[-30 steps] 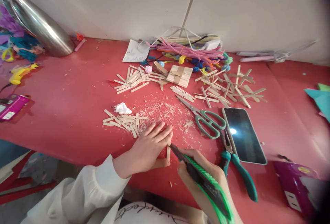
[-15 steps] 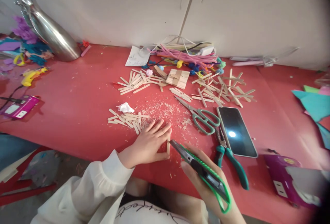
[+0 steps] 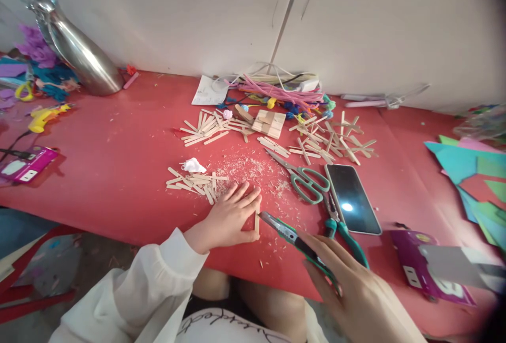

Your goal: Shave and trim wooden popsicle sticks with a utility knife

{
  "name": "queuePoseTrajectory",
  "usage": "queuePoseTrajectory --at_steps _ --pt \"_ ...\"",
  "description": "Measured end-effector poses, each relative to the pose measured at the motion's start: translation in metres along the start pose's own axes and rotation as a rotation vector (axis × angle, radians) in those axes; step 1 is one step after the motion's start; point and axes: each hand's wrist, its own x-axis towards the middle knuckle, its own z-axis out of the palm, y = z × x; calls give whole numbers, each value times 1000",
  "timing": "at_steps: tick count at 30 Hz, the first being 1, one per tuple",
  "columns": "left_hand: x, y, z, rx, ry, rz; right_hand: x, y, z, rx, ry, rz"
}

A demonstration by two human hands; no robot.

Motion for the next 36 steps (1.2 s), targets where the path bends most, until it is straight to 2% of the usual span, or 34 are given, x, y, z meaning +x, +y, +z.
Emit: queuePoseTrajectory --at_steps 2,5,12,15,18,24,29,32,36 --pt "0 0 0 1 -3 0 8 2 -4 -172 -6 -116" --pt "-1 0 -2 5 -6 0 19 0 -11 -357 41 -215" --pt "-1 1 -4 13 -8 11 35 -7 -17 -337 5 -324" --pt "-1 1 -5 18 0 13 33 -5 -11 -320 -32 -290" --pt "-1 2 -5 13 3 13 31 -1 -6 -210 -52 -209" --pt "0 1 -4 12 -15 7 28 9 -1 114 -139 59" --pt "0 0 -2 22 -23 10 15 18 12 377 -179 255" --pt "0 -1 -1 29 -15 13 5 18 17 329 -132 208" --pt "0 0 -3 18 -17 11 -2 8 19 67 2 80"
